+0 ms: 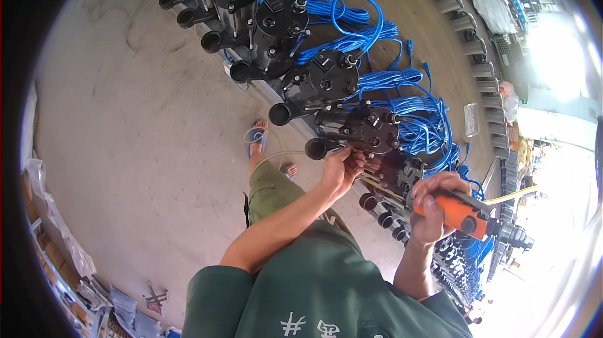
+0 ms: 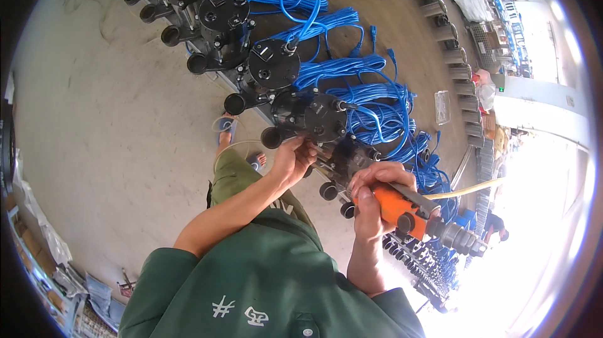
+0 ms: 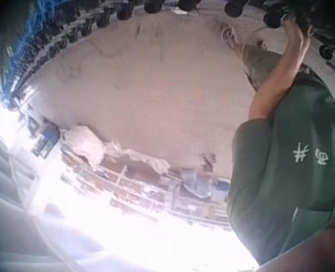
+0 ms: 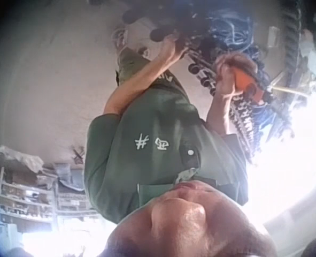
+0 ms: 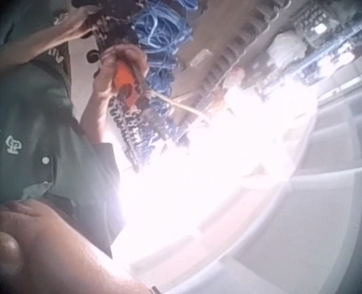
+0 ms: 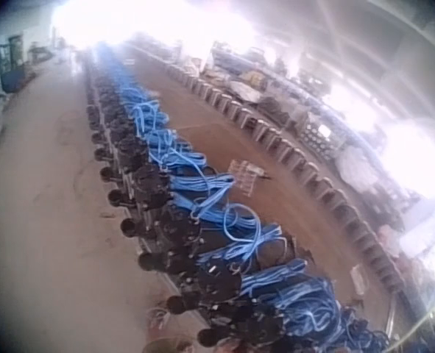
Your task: The person assembles water pumps by inserting blue cables into the pump housings and securing them with screws using a pneumatic screwdriver.
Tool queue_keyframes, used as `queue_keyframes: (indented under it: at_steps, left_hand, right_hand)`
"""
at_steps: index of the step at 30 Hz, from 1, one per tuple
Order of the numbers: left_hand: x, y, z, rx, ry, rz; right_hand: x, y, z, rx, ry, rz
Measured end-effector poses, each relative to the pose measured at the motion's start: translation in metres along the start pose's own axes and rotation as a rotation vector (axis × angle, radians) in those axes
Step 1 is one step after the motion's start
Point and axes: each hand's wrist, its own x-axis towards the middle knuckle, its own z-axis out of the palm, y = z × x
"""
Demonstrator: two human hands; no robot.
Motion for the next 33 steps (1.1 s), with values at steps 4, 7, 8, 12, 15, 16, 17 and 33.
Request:
queue_keyframes:
  at_steps: [4, 7, 8, 12, 15, 16, 17, 33]
  left_hand:
    - [-0.002, -0.002, 0.002, 0.042, 0.027, 0.026]
    - [-0.002, 0.000, 0.002, 0.051, 0.014, 0.026]
    - [-0.002, 0.001, 0.001, 0.056, 0.009, 0.025]
    - [0.001, 0.001, -0.003, 0.064, -0.038, 0.029]
    - [0.001, 0.004, -0.003, 0.095, -0.003, -0.001]
    - [-0.002, 0.009, -0.003, 0.246, 0.050, 0.000]
    - [-0.007, 0.015, -0.004, 0.397, 0.104, 0.003]
    - [0.017, 0.054, -0.001, 1.738, -0.109, 1.252]
  right_hand:
    - [0.004, 0.007, -0.003, 0.008, 0.034, -0.025]
    - [0.007, 0.017, -0.002, 0.035, 0.033, -0.060]
    - [0.009, 0.024, 0.000, 0.045, 0.029, -0.078]
    - [0.012, 0.055, 0.006, 0.118, -0.023, -0.088]
    - [0.016, 0.066, 0.002, 0.082, -0.112, -0.121]
    - [0.016, 0.071, -0.001, 0.017, -0.147, -0.133]
    - [0.016, 0.073, -0.002, -0.049, -0.182, -0.146]
    - [0.050, 0.083, 0.056, -0.021, -0.313, -0.198]
